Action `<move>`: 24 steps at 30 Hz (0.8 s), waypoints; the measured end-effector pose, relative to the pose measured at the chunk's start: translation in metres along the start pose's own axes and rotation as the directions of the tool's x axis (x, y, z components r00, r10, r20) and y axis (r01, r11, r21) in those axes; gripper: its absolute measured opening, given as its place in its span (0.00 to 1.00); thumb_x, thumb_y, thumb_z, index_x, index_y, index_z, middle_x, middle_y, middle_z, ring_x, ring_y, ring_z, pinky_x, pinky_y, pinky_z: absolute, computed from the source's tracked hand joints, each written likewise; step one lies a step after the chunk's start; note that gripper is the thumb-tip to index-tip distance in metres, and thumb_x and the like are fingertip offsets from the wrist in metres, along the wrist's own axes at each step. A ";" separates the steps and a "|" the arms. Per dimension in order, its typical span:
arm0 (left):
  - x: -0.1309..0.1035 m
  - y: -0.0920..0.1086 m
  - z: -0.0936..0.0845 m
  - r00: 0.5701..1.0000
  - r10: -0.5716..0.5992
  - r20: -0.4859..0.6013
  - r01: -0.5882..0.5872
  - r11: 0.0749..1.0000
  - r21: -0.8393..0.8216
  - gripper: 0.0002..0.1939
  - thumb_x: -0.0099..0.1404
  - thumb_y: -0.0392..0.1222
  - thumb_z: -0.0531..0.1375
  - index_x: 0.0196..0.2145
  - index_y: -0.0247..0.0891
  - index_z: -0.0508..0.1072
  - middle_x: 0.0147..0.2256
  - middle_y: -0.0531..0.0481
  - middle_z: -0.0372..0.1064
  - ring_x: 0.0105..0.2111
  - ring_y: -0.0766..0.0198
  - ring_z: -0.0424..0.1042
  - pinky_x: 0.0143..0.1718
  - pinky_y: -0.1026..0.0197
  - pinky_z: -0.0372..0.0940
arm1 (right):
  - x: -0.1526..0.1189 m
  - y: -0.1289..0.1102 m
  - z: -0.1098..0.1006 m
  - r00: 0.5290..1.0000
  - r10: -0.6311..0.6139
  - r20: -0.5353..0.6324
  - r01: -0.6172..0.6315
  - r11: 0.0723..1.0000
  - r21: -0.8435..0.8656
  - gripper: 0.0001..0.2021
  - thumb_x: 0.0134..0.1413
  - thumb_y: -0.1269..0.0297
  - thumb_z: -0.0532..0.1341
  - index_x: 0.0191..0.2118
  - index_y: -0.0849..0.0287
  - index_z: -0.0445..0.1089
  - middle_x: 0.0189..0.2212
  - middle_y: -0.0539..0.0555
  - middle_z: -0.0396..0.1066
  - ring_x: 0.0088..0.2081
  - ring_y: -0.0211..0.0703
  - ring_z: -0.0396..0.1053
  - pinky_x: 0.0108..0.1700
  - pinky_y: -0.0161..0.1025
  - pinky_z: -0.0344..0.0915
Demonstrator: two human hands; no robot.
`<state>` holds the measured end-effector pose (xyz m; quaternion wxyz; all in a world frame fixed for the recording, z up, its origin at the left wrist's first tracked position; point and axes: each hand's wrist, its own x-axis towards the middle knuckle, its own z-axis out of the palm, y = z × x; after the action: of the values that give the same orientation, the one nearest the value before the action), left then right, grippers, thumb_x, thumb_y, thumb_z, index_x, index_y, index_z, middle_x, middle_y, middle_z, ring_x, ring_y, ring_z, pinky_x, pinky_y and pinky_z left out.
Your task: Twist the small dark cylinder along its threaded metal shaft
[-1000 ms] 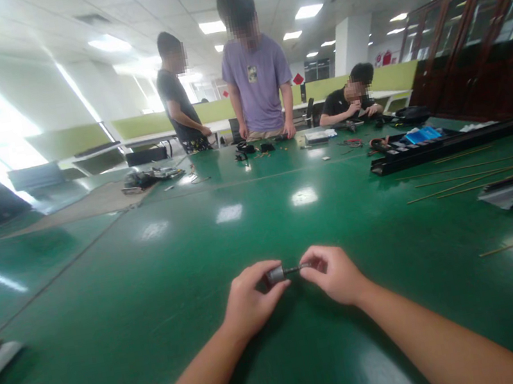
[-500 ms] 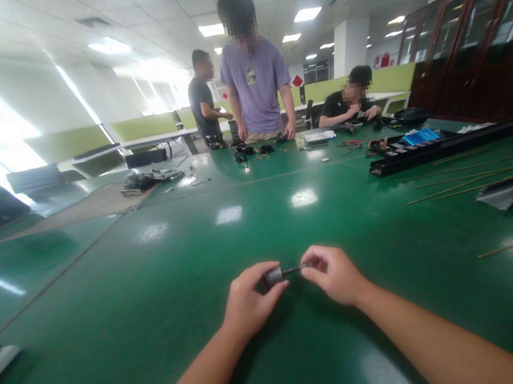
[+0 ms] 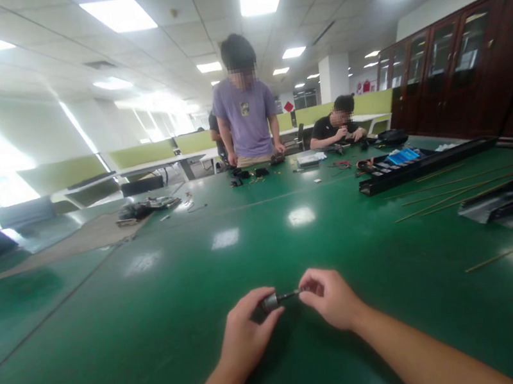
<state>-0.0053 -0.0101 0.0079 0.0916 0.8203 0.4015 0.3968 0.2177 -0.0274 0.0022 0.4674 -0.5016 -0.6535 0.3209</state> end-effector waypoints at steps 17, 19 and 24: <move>0.014 0.000 -0.021 0.877 -0.469 0.102 0.480 0.845 -0.238 0.21 0.58 0.51 0.64 0.46 0.37 0.74 0.45 0.42 0.77 0.46 0.51 0.76 0.53 0.49 0.69 | 0.000 0.003 0.004 1.000 -0.010 0.023 0.010 1.000 0.002 0.03 0.51 0.68 0.62 0.32 0.61 0.73 0.25 0.50 0.71 0.26 0.37 0.64 0.29 0.32 0.60; 0.012 0.002 -0.031 0.828 -0.528 0.189 0.559 0.749 -0.357 0.23 0.56 0.54 0.63 0.45 0.37 0.71 0.48 0.41 0.75 0.49 0.51 0.75 0.55 0.50 0.68 | -0.001 0.003 0.006 0.999 -0.012 0.036 0.012 1.000 0.019 0.04 0.51 0.68 0.62 0.33 0.62 0.73 0.25 0.50 0.71 0.27 0.37 0.65 0.29 0.32 0.60; -0.027 -0.020 -0.083 0.798 -0.587 0.139 0.602 0.769 -0.214 0.29 0.53 0.62 0.63 0.46 0.39 0.70 0.50 0.41 0.74 0.51 0.47 0.74 0.55 0.48 0.68 | -0.004 0.002 0.010 0.996 -0.006 0.085 0.002 0.999 0.049 0.04 0.51 0.67 0.63 0.34 0.61 0.74 0.27 0.51 0.72 0.27 0.38 0.66 0.30 0.33 0.62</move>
<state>-0.0869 -0.0308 0.0381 0.3268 0.6452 0.5844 0.3680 0.2094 -0.0305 -0.0041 0.4518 -0.4747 -0.6657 0.3569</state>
